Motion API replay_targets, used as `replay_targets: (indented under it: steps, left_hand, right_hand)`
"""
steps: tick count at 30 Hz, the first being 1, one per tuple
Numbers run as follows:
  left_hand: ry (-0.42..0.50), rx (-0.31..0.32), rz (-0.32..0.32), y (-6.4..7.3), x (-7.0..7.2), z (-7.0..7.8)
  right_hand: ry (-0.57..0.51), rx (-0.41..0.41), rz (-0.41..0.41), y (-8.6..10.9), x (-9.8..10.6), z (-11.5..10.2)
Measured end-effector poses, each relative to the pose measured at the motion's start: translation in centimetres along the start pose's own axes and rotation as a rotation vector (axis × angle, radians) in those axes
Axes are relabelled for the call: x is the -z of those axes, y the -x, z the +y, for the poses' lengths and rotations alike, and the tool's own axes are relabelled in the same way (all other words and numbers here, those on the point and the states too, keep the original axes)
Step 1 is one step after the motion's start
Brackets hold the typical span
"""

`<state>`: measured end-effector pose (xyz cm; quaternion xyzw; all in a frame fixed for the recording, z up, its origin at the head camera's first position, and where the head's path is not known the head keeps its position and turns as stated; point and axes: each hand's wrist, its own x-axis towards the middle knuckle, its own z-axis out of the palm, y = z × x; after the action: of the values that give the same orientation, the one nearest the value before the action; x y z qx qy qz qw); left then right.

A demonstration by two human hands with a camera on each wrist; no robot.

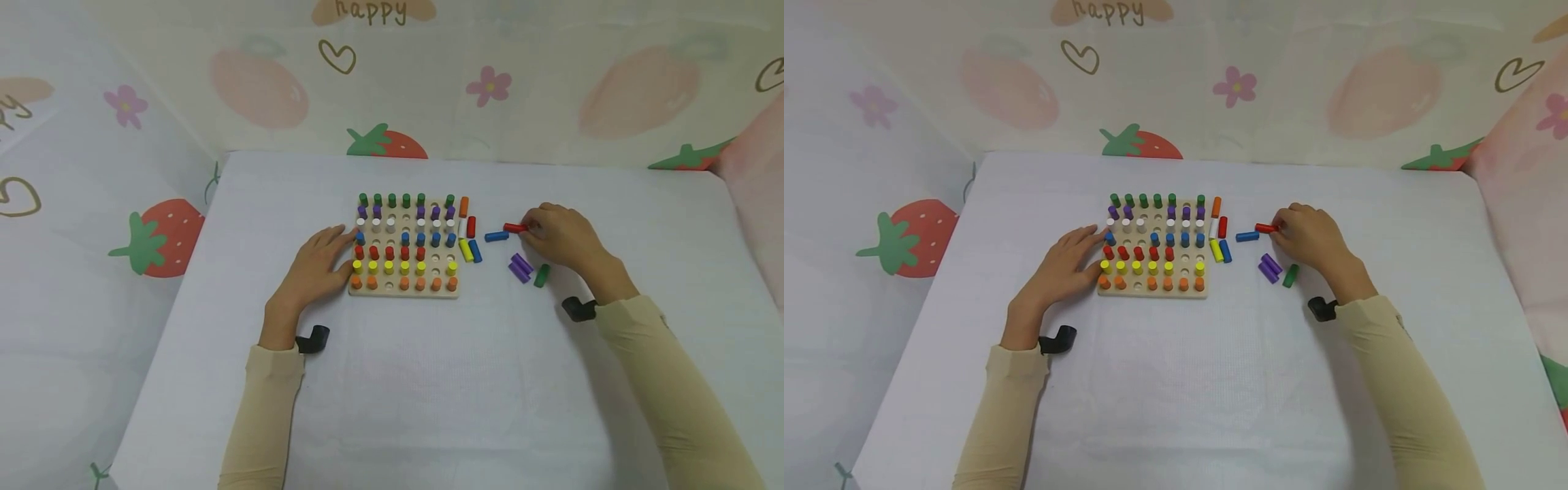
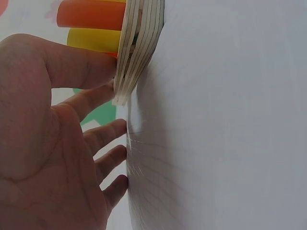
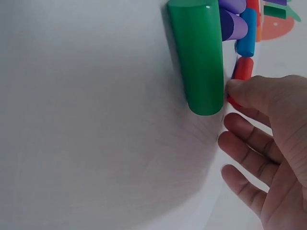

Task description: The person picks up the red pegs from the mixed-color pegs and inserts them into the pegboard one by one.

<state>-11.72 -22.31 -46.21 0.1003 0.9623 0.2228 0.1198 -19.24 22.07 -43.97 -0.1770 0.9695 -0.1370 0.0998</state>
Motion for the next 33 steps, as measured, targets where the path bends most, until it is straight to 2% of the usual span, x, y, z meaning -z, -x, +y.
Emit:
replay_targets:
  steps: [5, 15, 33]
  left_hand:
    - [0.001, -0.001, 0.004, 0.1, 0.0, 0.0]
    - [-0.001, -0.004, 0.006, 0.1, -0.2, -0.3]
    - [-0.019, 0.001, -0.014, -0.2, -0.2, -0.3]
  right_hand:
    - [-0.014, -0.008, 0.016, 0.4, 0.2, 0.1]
    - [-0.051, 0.040, 0.085, 1.3, 0.6, -0.7]
    - [-0.046, 0.113, 0.178, 1.4, 0.7, -2.6]
